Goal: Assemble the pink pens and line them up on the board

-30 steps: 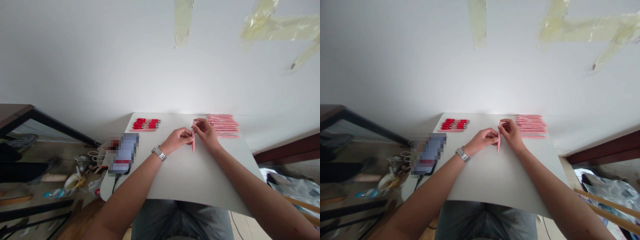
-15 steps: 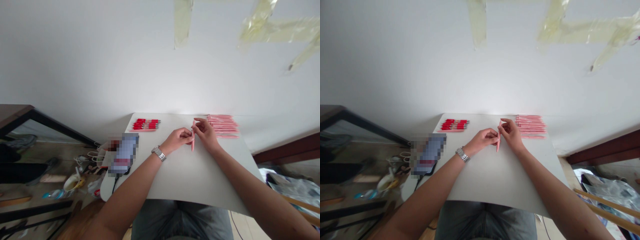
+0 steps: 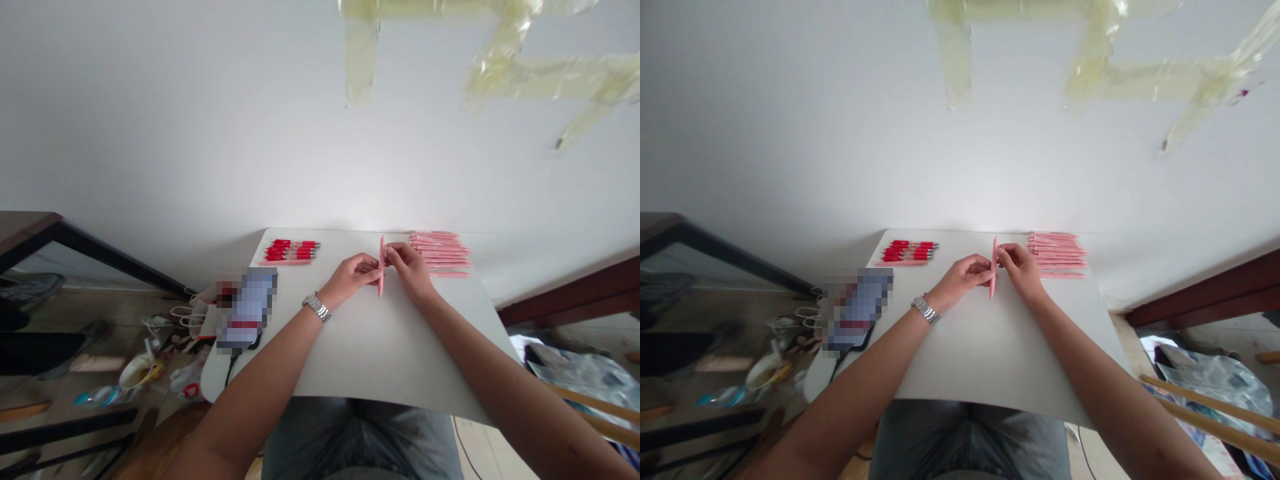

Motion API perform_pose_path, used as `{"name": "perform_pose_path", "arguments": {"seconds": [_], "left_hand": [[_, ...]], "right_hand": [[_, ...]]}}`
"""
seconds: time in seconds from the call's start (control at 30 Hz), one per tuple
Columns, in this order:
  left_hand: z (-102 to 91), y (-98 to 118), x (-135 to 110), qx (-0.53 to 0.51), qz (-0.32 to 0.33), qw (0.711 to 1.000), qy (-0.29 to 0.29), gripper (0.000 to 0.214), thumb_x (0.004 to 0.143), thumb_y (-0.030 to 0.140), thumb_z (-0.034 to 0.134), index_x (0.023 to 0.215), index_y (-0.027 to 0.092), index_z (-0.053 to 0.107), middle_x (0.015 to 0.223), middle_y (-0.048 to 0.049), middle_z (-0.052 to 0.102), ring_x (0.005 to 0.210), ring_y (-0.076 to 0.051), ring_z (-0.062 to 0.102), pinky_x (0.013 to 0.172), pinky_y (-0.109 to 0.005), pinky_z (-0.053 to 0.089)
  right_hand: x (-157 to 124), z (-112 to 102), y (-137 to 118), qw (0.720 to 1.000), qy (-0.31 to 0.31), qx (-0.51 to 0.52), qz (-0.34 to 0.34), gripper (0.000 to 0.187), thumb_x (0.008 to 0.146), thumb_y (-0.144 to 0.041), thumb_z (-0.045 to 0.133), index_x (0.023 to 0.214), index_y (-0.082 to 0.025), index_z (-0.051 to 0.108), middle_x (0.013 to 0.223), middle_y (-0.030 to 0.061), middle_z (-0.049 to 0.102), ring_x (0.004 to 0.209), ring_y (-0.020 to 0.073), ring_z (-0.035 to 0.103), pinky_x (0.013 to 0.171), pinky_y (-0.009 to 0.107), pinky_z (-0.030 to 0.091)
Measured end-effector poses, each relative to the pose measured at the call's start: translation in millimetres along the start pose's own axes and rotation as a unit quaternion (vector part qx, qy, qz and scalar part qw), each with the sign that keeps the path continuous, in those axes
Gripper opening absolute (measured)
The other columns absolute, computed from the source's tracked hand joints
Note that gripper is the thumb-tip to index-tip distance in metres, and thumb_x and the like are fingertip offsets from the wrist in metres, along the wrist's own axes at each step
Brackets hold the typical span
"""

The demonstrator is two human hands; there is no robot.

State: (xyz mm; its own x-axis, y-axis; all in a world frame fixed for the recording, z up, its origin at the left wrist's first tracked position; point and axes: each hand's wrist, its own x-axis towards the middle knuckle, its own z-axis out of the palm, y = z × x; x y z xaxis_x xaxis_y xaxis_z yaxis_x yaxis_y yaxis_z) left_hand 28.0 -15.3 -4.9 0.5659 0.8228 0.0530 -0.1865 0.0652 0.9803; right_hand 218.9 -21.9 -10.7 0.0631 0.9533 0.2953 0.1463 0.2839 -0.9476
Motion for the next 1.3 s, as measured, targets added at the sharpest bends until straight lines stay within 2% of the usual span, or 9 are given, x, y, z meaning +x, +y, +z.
{"name": "perform_pose_path", "arguments": {"seconds": [0.17,0.37,0.53,0.67,0.83,0.93,1.0,1.1,1.3], "left_hand": [[-0.2,-1.4,0.6,0.008,0.012,1.000,0.011,0.041,0.083,0.045,0.082,0.104,0.014,0.067,0.105,-0.0102,0.075,0.092,-0.018,0.072,0.090,-0.037,0.060],[0.9,0.5,-0.2,0.009,0.018,0.999,0.026,0.038,0.084,0.042,0.082,0.105,0.013,0.067,0.109,-0.0124,0.075,0.096,-0.019,0.073,0.091,-0.037,0.061],[-3.6,4.8,1.9,0.045,0.042,0.994,0.088,0.037,0.086,0.044,0.079,0.102,0.014,0.068,0.100,-0.0104,0.076,0.094,-0.020,0.074,0.091,-0.036,0.060],[-12.1,2.7,4.4,0.103,0.070,0.984,0.128,0.036,0.091,0.049,0.072,0.104,0.015,0.067,0.097,-0.0107,0.076,0.093,-0.020,0.074,0.086,-0.034,0.060],[-19.8,-5.7,5.7,0.176,0.089,0.969,0.150,0.034,0.094,0.051,0.066,0.102,0.018,0.067,0.100,-0.0092,0.075,0.096,-0.019,0.075,0.085,-0.030,0.059],[-21.1,-9.8,6.5,0.188,0.088,0.967,0.149,0.034,0.095,0.052,0.065,0.102,0.019,0.066,0.101,-0.0088,0.075,0.097,-0.020,0.075,0.085,-0.030,0.058],[-21.1,-11.1,6.9,0.190,0.087,0.966,0.149,0.033,0.096,0.051,0.064,0.102,0.019,0.066,0.101,-0.0085,0.074,0.098,-0.020,0.075,0.085,-0.030,0.058],[-20.8,-11.1,7.0,0.199,0.087,0.965,0.146,0.032,0.097,0.050,0.063,0.102,0.019,0.065,0.101,-0.0082,0.074,0.098,-0.020,0.075,0.085,-0.029,0.058],[-20.6,-9.4,6.7,0.216,0.086,0.962,0.143,0.029,0.097,0.048,0.062,0.101,0.019,0.066,0.099,-0.0079,0.075,0.097,-0.019,0.075,0.084,-0.028,0.058]], "right_hand": [[0.4,2.4,-10.7,1.000,-0.006,0.001,0.005,0.038,0.091,-0.060,0.069,0.094,-0.022,0.067,0.083,0.0015,0.066,0.075,0.0161,0.060,0.071,0.032,0.053],[2.3,6.6,-23.5,1.000,-0.002,0.013,0.008,0.035,0.091,-0.056,0.070,0.093,-0.021,0.066,0.083,0.0022,0.067,0.076,0.0159,0.061,0.072,0.032,0.053],[6.3,4.9,-27.9,1.000,0.001,0.017,0.003,0.035,0.091,-0.057,0.070,0.094,-0.022,0.065,0.085,0.0030,0.068,0.078,0.0168,0.063,0.074,0.033,0.054],[10.0,-7.4,-30.9,1.000,0.009,-0.012,-0.017,0.034,0.093,-0.055,0.069,0.097,-0.022,0.065,0.087,0.0032,0.068,0.080,0.0169,0.064,0.076,0.034,0.055],[14.4,-38.9,-36.9,0.993,0.001,-0.107,-0.047,0.036,0.095,-0.058,0.065,0.102,-0.023,0.064,0.089,0.0050,0.071,0.085,0.0225,0.071,0.073,0.037,0.057],[17.0,-60.6,-40.0,0.975,0.021,-0.208,-0.079,0.035,0.097,-0.057,0.061,0.103,-0.023,0.065,0.088,0.0059,0.071,0.081,0.0220,0.070,0.073,0.037,0.057],[19.1,-74.9,-41.4,0.953,0.028,-0.281,-0.114,0.033,0.100,-0.055,0.058,0.105,-0.023,0.067,0.093,0.0074,0.072,0.082,0.0217,0.069,0.072,0.037,0.056],[22.7,-95.4,-41.4,0.917,0.011,-0.363,-0.164,0.033,0.102,-0.051,0.054,0.106,-0.023,0.070,0.098,0.0102,0.071,0.080,0.0214,0.066,0.071,0.037,0.055],[30.4,-126.3,-31.3,0.850,-0.022,-0.487,-0.197,0.029,0.104,-0.040,0.052,0.111,-0.023,0.074,0.105,0.0109,0.073,0.078,0.0210,0.066,0.069,0.036,0.049]]}}
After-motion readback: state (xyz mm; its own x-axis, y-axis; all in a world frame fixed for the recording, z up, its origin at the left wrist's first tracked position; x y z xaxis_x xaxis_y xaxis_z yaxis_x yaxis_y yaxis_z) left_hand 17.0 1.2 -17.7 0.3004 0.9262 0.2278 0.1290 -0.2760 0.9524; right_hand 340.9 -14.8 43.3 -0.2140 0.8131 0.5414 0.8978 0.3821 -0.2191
